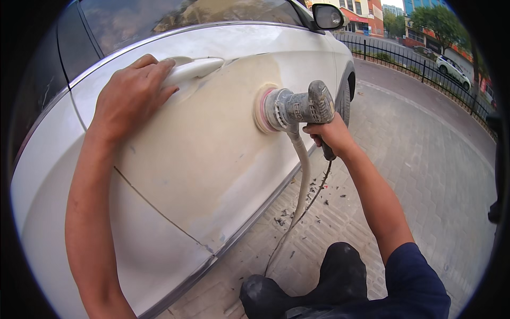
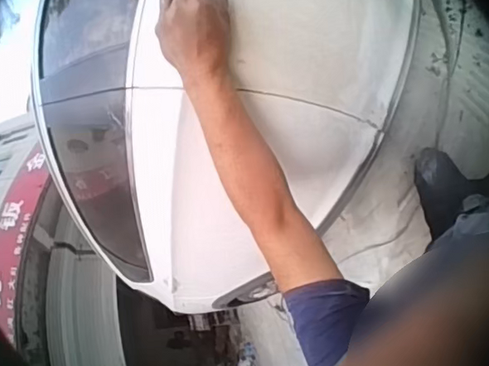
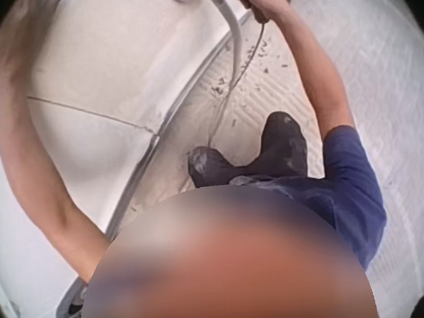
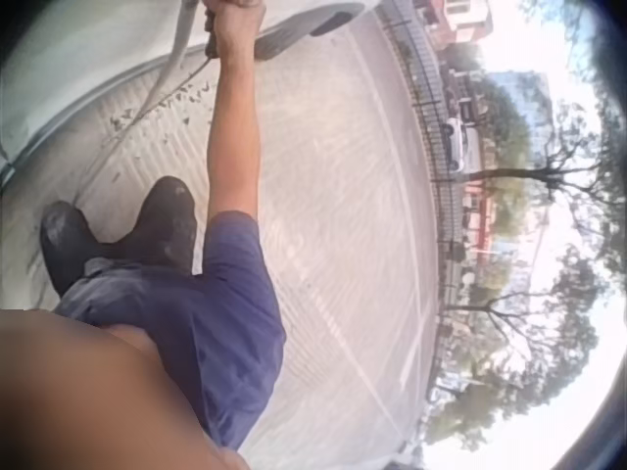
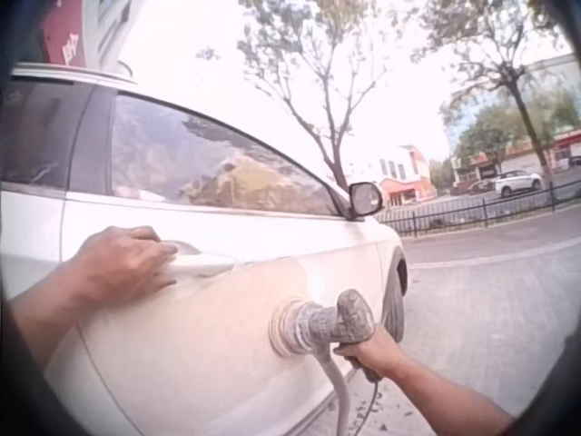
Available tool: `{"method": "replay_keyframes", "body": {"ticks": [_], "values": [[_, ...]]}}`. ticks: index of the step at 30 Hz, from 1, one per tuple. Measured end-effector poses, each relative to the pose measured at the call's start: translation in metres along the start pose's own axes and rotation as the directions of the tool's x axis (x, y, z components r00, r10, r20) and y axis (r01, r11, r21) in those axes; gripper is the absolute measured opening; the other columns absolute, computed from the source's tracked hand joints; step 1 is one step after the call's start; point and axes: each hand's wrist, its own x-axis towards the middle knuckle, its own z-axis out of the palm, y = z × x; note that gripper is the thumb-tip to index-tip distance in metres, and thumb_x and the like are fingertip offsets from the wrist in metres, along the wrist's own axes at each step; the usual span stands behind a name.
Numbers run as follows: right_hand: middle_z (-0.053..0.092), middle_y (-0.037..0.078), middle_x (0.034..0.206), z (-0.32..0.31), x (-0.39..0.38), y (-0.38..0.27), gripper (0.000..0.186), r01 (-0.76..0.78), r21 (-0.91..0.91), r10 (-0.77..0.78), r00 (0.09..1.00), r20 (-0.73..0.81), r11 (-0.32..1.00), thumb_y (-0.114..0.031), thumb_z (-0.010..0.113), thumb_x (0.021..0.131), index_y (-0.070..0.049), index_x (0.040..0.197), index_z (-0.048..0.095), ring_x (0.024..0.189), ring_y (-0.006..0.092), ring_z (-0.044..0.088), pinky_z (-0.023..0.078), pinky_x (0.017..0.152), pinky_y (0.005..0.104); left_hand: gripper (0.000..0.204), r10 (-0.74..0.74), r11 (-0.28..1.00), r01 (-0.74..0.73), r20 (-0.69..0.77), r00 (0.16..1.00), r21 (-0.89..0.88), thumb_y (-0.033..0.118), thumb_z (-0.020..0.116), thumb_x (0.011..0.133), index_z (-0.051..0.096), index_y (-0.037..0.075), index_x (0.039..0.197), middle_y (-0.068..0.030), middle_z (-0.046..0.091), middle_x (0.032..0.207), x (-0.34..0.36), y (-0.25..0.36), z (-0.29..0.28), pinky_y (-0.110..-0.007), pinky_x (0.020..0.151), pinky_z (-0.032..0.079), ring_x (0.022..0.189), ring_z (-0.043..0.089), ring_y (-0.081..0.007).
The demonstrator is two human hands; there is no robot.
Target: The person attaches a sanding disc to an orbital sander and sands the side panel of a white car. The person moves the sander across the door surface in overlapping passes, generating dust and smoothing the panel.
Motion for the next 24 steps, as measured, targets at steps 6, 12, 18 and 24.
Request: {"method": "replay_keyframes", "body": {"ticks": [6, 12, 18, 24], "values": [[0.065, 0.008, 0.07, -0.012, 0.037, -0.015, 0.016, 0.03, 0.083, -0.027, 0.999, -0.047, 0.996, -0.005, 0.082, 0.085, 0.002, 0.079, 0.07, 0.053, 0.0182, 0.06, 0.046, 0.05, 0.0351, 0.04, -0.016, 1.0, 0.016, 0.002, 1.0, -0.02, 0.018, 0.085, 0.094, 0.073, 0.002, 0.129, -0.0132, 0.08, 0.106, 0.001, 0.002, -0.001, -0.043, 0.086, 0.065, 0.102, 0.076, -0.0317], [0.066, 0.008, 0.068, -0.003, 0.015, 0.005, 0.014, 0.003, 0.045, -0.002, 0.999, -0.038, 0.999, -0.004, 0.082, 0.086, 0.002, 0.08, 0.07, 0.052, 0.0171, 0.06, 0.046, 0.05, 0.0349, 0.04, -0.031, 0.999, 0.031, 0.007, 0.999, -0.011, 0.018, 0.085, 0.094, 0.073, 0.003, 0.129, -0.0136, 0.08, 0.106, 0.0, 0.003, -0.001, -0.043, 0.085, 0.065, 0.101, 0.077, -0.0317], [0.067, 0.007, 0.069, -0.005, 0.017, -0.003, 0.016, 0.033, 0.021, -0.032, 0.999, -0.039, 0.999, -0.005, 0.082, 0.085, 0.001, 0.078, 0.07, 0.052, 0.0171, 0.061, 0.047, 0.051, 0.0349, 0.041, -0.033, 0.999, 0.033, 0.02, 0.999, -0.015, 0.018, 0.086, 0.095, 0.075, 0.002, 0.13, -0.0143, 0.079, 0.11, 0.002, 0.003, 0.0, -0.042, 0.083, 0.066, 0.094, 0.079, -0.032], [0.066, 0.007, 0.069, -0.002, 0.029, -0.011, 0.013, 0.008, 0.132, -0.004, 1.0, -0.027, 0.991, -0.003, 0.081, 0.086, 0.001, 0.08, 0.07, 0.053, 0.0175, 0.061, 0.048, 0.05, 0.0351, 0.037, -0.02, 1.0, 0.02, -0.005, 1.0, -0.01, 0.018, 0.085, 0.095, 0.073, 0.003, 0.126, -0.0125, 0.08, 0.106, 0.002, 0.002, -0.001, -0.042, 0.084, 0.065, 0.101, 0.077, -0.0305]]}}
